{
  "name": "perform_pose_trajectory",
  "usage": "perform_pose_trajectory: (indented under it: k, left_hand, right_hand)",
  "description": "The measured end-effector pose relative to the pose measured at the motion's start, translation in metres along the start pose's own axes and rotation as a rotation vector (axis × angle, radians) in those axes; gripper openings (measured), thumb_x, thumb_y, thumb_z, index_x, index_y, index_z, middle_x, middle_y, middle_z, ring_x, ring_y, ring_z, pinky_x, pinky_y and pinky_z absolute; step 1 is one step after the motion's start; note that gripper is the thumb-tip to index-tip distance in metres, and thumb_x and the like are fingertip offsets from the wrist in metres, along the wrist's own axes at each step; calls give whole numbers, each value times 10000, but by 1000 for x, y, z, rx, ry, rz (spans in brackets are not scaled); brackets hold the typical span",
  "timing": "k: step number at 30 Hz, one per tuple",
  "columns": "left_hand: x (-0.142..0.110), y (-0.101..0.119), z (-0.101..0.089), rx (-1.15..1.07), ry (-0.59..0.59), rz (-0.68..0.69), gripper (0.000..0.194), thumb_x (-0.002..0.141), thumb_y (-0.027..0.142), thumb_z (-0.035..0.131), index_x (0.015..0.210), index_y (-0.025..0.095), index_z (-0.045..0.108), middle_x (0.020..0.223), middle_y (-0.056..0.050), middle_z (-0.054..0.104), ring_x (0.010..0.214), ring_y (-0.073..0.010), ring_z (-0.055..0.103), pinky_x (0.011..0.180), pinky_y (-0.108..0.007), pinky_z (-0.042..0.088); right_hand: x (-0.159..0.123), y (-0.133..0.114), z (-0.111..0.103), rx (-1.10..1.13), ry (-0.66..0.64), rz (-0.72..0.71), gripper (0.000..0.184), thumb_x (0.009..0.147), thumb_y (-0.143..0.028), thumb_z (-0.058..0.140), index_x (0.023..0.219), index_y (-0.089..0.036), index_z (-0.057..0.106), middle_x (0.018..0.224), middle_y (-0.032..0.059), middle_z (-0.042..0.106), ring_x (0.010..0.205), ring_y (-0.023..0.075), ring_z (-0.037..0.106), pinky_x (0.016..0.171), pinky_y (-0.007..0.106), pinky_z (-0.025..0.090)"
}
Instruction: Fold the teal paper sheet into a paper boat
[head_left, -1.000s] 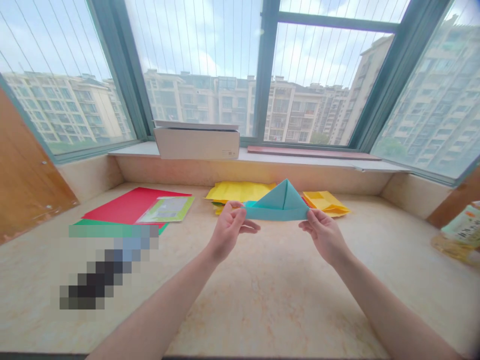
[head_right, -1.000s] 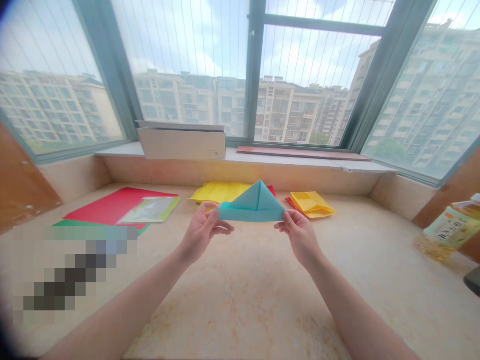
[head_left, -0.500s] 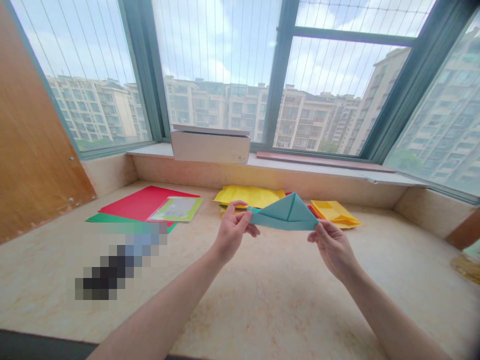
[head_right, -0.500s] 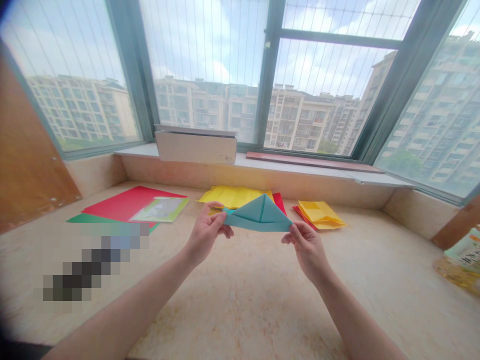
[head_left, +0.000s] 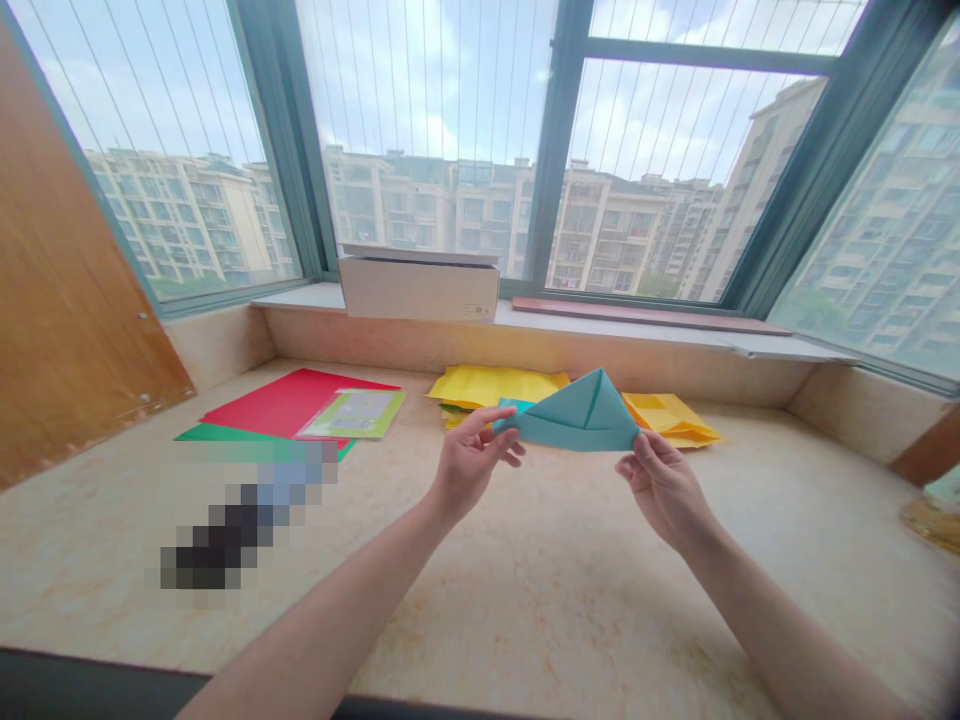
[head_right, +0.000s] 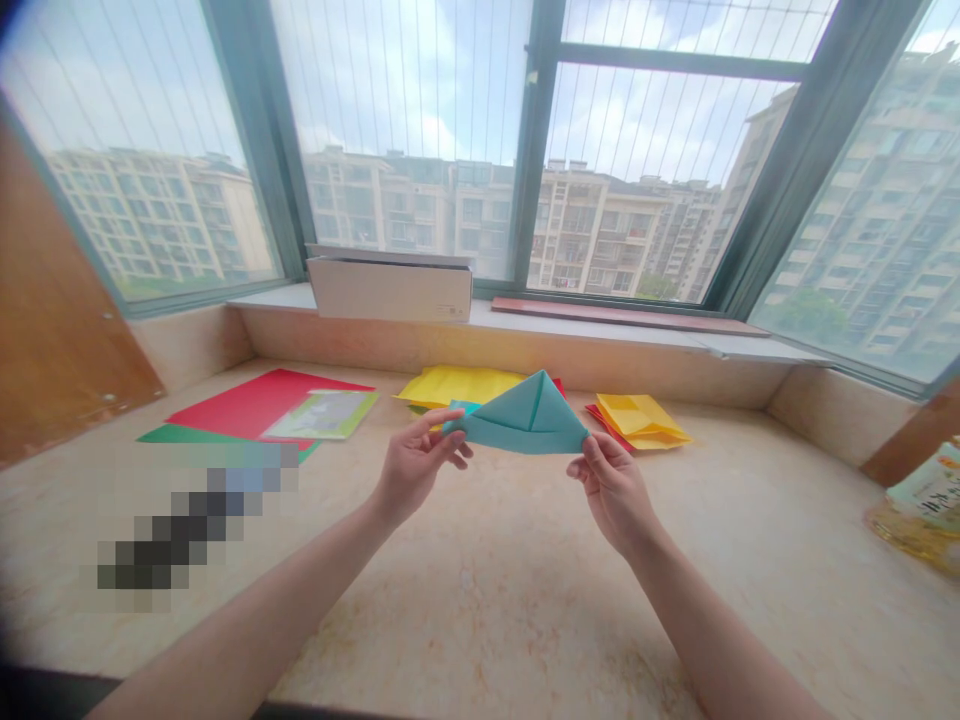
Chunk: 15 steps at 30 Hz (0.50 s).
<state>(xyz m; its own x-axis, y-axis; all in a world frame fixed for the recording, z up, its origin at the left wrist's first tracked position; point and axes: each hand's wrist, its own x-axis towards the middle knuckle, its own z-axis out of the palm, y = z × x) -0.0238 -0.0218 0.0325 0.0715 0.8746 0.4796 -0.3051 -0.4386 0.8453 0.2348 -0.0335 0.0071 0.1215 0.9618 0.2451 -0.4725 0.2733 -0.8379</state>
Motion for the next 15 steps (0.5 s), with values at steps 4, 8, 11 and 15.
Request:
perform_pose_trajectory:
  k: [4,8,11,15]
  left_hand:
    - [-5,-1,-2,120,-91,104,256,759,264,779,1011,220,766,1159,-74,575,662,-105,674,505,-243,608]
    - [-8,-1,-1,119,-141,120,465,751,228,783,1200,301,690,1247,-72,512,735,-113,653,556,-273,640]
    - [-7,-2,1,115,-89,138,494,765,224,768,1242,297,661,1177,-58,539,762,-123,632,558,-271,640]
    - [-4,0,0,121,-4,195,383,788,204,747,1164,271,706,1092,-40,566,748,-107,623,589,-241,621]
  right_hand:
    - [0,-1,2,28,-5,39,213,705,-380,848,825,-253,726,789,-32,697,591,83,570,574,226,483]
    - [-1,-1,3,12,4,-11,184,724,-379,832,831,-273,727,814,-26,705,606,98,564,562,243,467]
    - [-1,-1,2,-14,1,-34,178,727,-378,827,840,-281,730,810,-25,702,587,101,556,566,259,459]
    - [-3,2,3,-42,-50,-3,185,754,-395,805,863,-266,729,783,-18,695,579,98,557,582,259,458]
